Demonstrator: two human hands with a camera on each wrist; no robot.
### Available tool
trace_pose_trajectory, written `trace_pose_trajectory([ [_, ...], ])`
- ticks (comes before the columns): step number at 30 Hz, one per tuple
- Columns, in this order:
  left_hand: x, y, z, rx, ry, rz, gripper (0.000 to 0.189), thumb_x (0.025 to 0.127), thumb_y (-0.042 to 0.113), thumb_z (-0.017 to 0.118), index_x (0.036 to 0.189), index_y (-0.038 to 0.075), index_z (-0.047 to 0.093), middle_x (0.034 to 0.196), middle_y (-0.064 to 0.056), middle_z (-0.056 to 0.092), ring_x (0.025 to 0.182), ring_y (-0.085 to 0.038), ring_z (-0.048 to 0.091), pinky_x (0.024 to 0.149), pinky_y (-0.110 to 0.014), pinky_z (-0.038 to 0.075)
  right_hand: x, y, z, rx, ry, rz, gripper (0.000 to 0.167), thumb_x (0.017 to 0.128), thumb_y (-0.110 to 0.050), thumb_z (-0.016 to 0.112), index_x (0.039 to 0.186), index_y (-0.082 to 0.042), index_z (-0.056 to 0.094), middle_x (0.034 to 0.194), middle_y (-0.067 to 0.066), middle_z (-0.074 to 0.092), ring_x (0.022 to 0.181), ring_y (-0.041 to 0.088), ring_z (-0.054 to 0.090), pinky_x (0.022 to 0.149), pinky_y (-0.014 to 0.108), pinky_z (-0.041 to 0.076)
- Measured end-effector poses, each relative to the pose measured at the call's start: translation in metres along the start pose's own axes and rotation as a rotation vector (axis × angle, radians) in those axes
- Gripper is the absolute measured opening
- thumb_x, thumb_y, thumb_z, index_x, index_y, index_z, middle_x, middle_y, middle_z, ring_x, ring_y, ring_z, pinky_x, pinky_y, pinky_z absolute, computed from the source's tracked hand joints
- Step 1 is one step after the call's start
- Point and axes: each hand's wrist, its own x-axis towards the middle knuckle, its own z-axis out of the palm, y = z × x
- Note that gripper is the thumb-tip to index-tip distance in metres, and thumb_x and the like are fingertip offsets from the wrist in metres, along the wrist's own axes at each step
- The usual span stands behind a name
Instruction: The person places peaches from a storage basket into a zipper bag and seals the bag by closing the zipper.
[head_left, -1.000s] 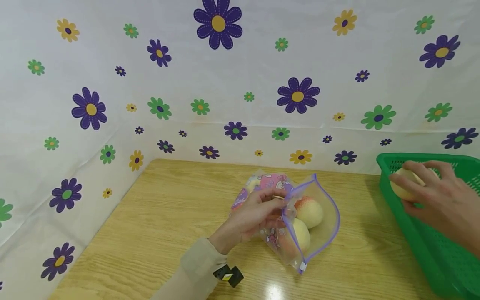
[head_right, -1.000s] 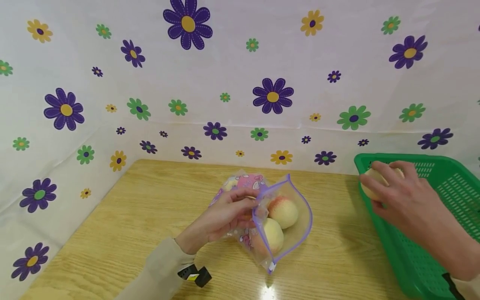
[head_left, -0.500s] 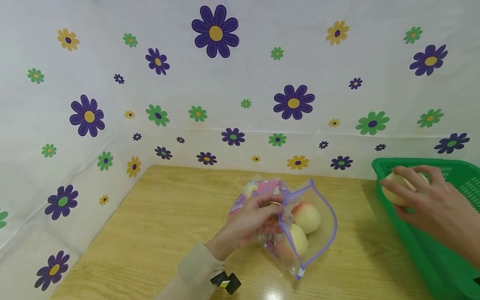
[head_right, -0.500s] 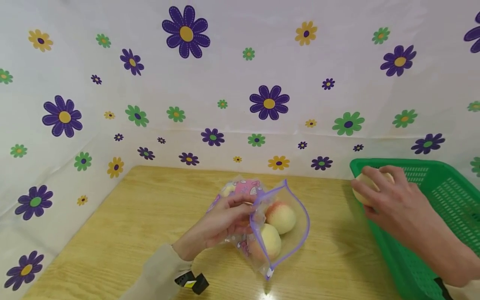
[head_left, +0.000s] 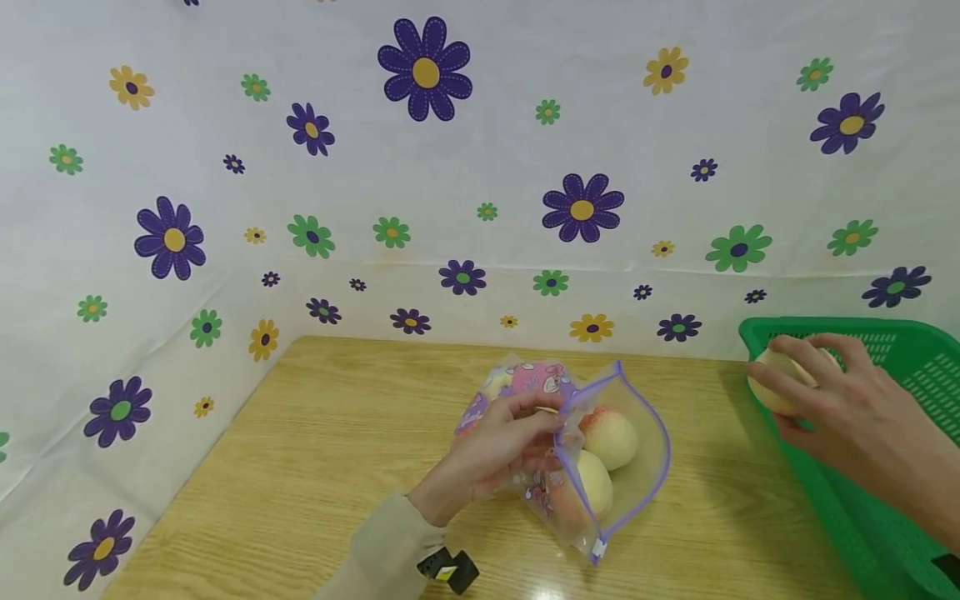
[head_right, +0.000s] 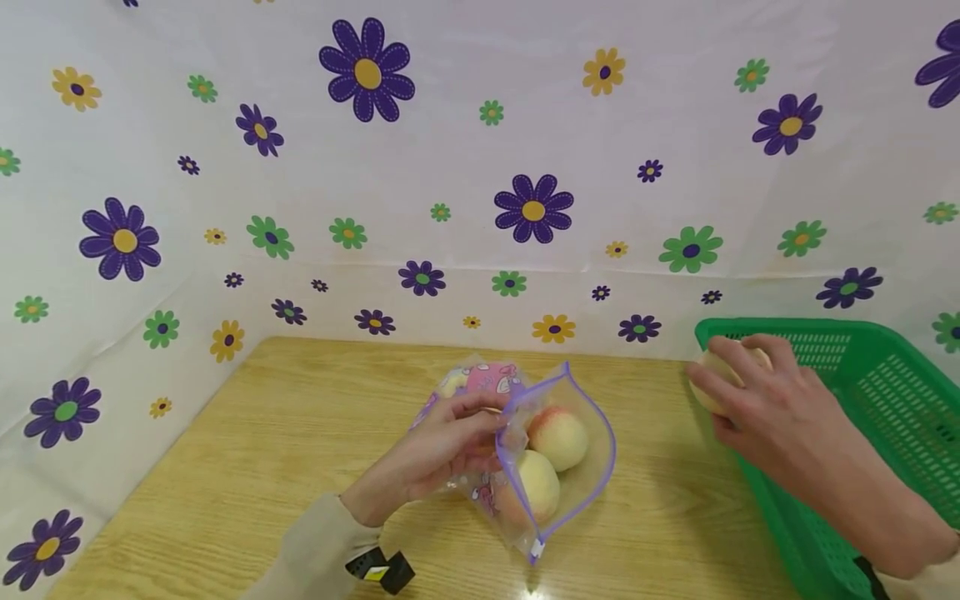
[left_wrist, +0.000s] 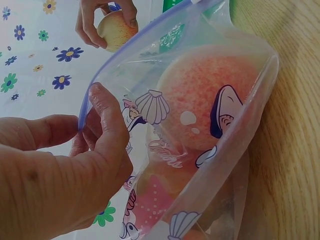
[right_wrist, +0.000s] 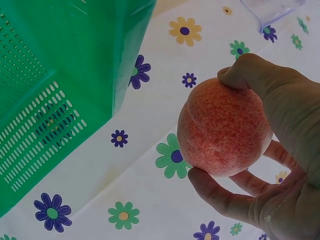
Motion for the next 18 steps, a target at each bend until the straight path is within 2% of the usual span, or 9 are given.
trace_pose_trajectory([
  [1, 0.000, 0.000, 0.000, 0.001, -0.001, -0.001, 0.032, 0.102, 0.010, 0.057, 0.133, 0.004, 0.058, 0.102, 0.000, 0.066, 0.080, -0.009, 0.071, 0.067, -0.020, 0.062, 0.000, 0.000, 0.000, 0.007, 0.003, -0.001, 0.035, 0.105, -0.040, 0.045, 0.115, -0.013, 0.065, 0.120, 0.023, 0.060, 0.099, 0.053, 0.055, 0.068, 0.066, 0.055],
  [3, 0.000, 0.000, 0.000, 0.005, -0.004, -0.003, 0.033, 0.103, 0.011, 0.057, 0.135, 0.003, 0.057, 0.103, -0.001, 0.066, 0.080, -0.009, 0.071, 0.068, -0.020, 0.062, 0.001, 0.000, 0.001, 0.015, 0.019, -0.009, 0.059, 0.107, -0.049, 0.019, 0.116, -0.013, 0.066, 0.119, 0.023, 0.061, 0.099, 0.052, 0.054, 0.071, 0.065, 0.053],
  [5, 0.000, 0.000, 0.000, 0.005, -0.001, -0.008, 0.033, 0.103, 0.010, 0.057, 0.135, 0.003, 0.057, 0.103, 0.000, 0.066, 0.080, -0.009, 0.070, 0.067, -0.020, 0.062, 0.003, -0.002, 0.000, 0.018, 0.013, -0.012, 0.033, 0.101, -0.039, 0.053, 0.117, -0.013, 0.066, 0.119, 0.023, 0.061, 0.099, 0.052, 0.054, 0.075, 0.065, 0.052],
  [6, 0.000, 0.000, 0.000, 0.006, 0.001, -0.008, 0.033, 0.103, 0.011, 0.057, 0.135, 0.003, 0.057, 0.103, -0.001, 0.066, 0.080, -0.009, 0.070, 0.068, -0.020, 0.063, 0.003, -0.003, -0.001, 0.023, 0.011, -0.014, 0.032, 0.091, -0.030, 0.068, 0.118, -0.012, 0.066, 0.119, 0.023, 0.061, 0.100, 0.052, 0.054, 0.078, 0.065, 0.051],
  [7, 0.000, 0.000, 0.000, 0.006, 0.005, -0.007, 0.032, 0.102, 0.010, 0.057, 0.134, 0.004, 0.058, 0.103, -0.001, 0.066, 0.080, -0.009, 0.071, 0.068, -0.021, 0.063, 0.004, -0.003, -0.001, 0.027, 0.007, -0.018, 0.044, 0.078, -0.021, 0.078, 0.119, -0.012, 0.066, 0.119, 0.023, 0.061, 0.100, 0.052, 0.054, 0.081, 0.065, 0.050],
  [8, -0.001, 0.000, 0.000, 0.006, 0.009, -0.007, 0.032, 0.102, 0.010, 0.057, 0.134, 0.004, 0.058, 0.102, -0.001, 0.066, 0.080, -0.010, 0.071, 0.068, -0.021, 0.063, 0.005, -0.004, -0.001, 0.024, 0.003, -0.017, 0.047, 0.075, -0.020, 0.081, 0.119, -0.012, 0.066, 0.120, 0.023, 0.060, 0.101, 0.052, 0.054, 0.081, 0.065, 0.050],
  [10, -0.001, 0.000, 0.000, 0.008, 0.011, -0.007, 0.032, 0.102, 0.011, 0.057, 0.133, 0.004, 0.059, 0.103, -0.001, 0.066, 0.081, -0.010, 0.071, 0.068, -0.021, 0.063, 0.005, -0.006, -0.002, 0.022, -0.009, -0.013, 0.076, 0.047, -0.008, 0.088, 0.119, -0.012, 0.065, 0.121, 0.023, 0.060, 0.102, 0.052, 0.054, 0.082, 0.066, 0.050],
  [15, 0.000, -0.001, -0.001, 0.009, 0.003, -0.007, 0.033, 0.102, 0.011, 0.058, 0.134, 0.004, 0.058, 0.103, -0.001, 0.066, 0.081, -0.009, 0.071, 0.069, -0.021, 0.063, 0.007, -0.008, -0.002, 0.029, 0.006, -0.028, 0.073, 0.049, -0.008, 0.086, 0.119, -0.013, 0.065, 0.121, 0.023, 0.060, 0.101, 0.052, 0.054, 0.080, 0.065, 0.052],
  [18, 0.000, 0.000, 0.000, 0.004, 0.005, -0.006, 0.031, 0.102, 0.010, 0.057, 0.133, 0.004, 0.059, 0.102, -0.001, 0.066, 0.081, -0.010, 0.071, 0.068, -0.021, 0.063, 0.009, -0.010, 0.000, 0.040, 0.023, -0.040, 0.045, 0.077, -0.022, 0.078, 0.119, -0.013, 0.065, 0.120, 0.023, 0.060, 0.100, 0.052, 0.054, 0.080, 0.065, 0.052],
])
